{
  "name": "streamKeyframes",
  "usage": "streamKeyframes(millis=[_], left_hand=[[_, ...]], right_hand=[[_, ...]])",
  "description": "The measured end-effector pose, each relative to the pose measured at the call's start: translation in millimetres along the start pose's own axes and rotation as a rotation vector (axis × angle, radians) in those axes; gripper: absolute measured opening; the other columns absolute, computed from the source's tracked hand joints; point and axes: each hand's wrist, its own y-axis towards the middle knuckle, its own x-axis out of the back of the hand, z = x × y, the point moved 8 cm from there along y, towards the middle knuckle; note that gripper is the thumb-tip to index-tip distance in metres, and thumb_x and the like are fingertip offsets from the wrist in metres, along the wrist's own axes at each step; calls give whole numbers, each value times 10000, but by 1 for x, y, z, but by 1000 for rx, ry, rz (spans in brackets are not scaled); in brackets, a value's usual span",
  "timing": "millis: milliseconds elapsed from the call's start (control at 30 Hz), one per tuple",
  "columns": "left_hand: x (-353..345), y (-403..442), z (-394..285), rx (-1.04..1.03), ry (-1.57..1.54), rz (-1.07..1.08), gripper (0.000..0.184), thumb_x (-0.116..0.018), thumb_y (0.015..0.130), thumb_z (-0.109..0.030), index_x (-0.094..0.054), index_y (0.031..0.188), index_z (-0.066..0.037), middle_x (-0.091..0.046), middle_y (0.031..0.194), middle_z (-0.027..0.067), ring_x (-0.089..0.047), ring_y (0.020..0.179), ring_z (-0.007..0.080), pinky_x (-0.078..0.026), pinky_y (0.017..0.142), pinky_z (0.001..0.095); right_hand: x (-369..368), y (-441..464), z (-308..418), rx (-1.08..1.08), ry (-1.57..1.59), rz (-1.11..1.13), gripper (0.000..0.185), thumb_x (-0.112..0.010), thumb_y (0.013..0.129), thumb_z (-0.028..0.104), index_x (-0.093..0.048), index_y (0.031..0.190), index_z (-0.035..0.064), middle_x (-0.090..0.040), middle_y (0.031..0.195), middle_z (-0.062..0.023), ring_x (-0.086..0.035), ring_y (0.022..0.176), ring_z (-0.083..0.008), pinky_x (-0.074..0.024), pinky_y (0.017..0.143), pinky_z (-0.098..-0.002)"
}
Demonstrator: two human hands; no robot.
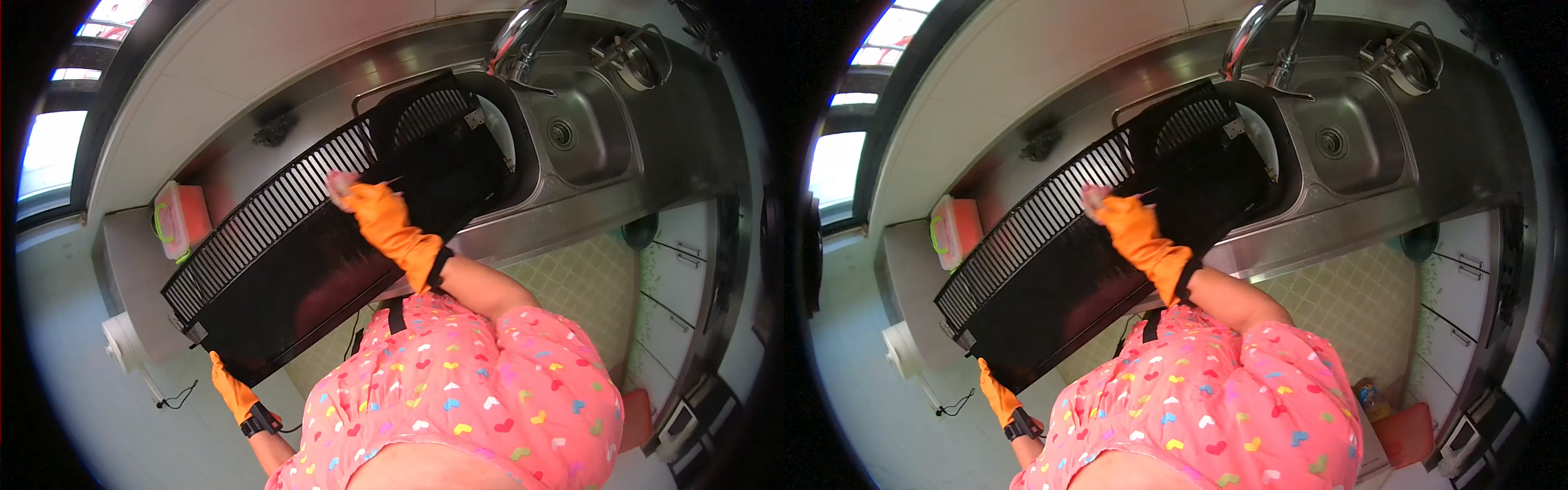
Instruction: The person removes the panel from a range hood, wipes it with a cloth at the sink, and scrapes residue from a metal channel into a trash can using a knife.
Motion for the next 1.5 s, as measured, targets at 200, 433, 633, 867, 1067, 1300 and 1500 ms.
streamKeyframes(millis=[200, 433, 633, 867, 1067, 1300, 1500], left_hand=[[-14, -19, -23, -64, -97, -21, 446, -569, 932, -462, -634, 1024, -30, -618, 970, -16, -552, 856, 102, -439, 802, 244], [-16, -20, -26, -57, -50, -19, 437, -555, 938, -465, -646, 989, -40, -620, 940, -29, -546, 846, 87, -439, 777, 234], [-17, -22, -29, -76, -27, -57, 399, -561, 939, -452, -638, 914, -62, -593, 865, -46, -508, 775, 72, -416, 722, 227], [-26, -28, -37, -80, -128, -12, 387, -557, 944, -444, -633, 890, -68, -591, 848, -54, -507, 768, 64, -408, 728, 226], [-18, -25, -34, -119, -40, -33, 442, -546, 944, -460, -631, 1015, -32, -604, 959, -16, -525, 882, 94, -410, 836, 247], [-12, -23, -27, -110, 55, -20, 504, -534, 945, -479, -619, 1074, 1, -610, 1016, 1, -541, 922, 112, -423, 853, 255], [-13, -20, -24, -40, -3, 4, 492, -523, 953, -471, -620, 1043, 3, -621, 985, 12, -554, 879, 115, -441, 824, 258]], right_hand=[[-86, -27, 145, 808, -1369, -360, 555, -677, 742, 264, -507, 1242, 95, -522, 1188, -135, -498, 1103, -312, -585, 745, -387], [-14, 17, 45, 355, 264, -50, 199, -576, 835, 206, -633, 988, 93, -644, 886, -100, -620, 696, -291, -522, 581, -392], [46, 49, -117, 6, 45, -63, 163, -574, 794, 128, -683, 915, 136, -664, 887, -81, -643, 805, -312, -524, 647, -404], [63, 28, -267, -292, -361, -129, 389, -592, 741, 16, -661, 1086, 182, -614, 1127, -141, -571, 1019, -372, -478, 854, -440], [34, 60, -128, -175, -160, -178, 145, -578, 745, 76, -657, 862, 109, -627, 866, -121, -591, 841, -366, -480, 703, -465], [18, 65, -74, 159, 9, -3, 292, -605, 757, 99, -669, 1021, 208, -633, 1009, -53, -614, 896, -287, -525, 698, -368], [41, 90, -196, -129, -251, 70, 695, -875, 409, 250, -643, 1062, 197, -615, 1062, -61, -593, 998, -325, -518, 761, -441]])
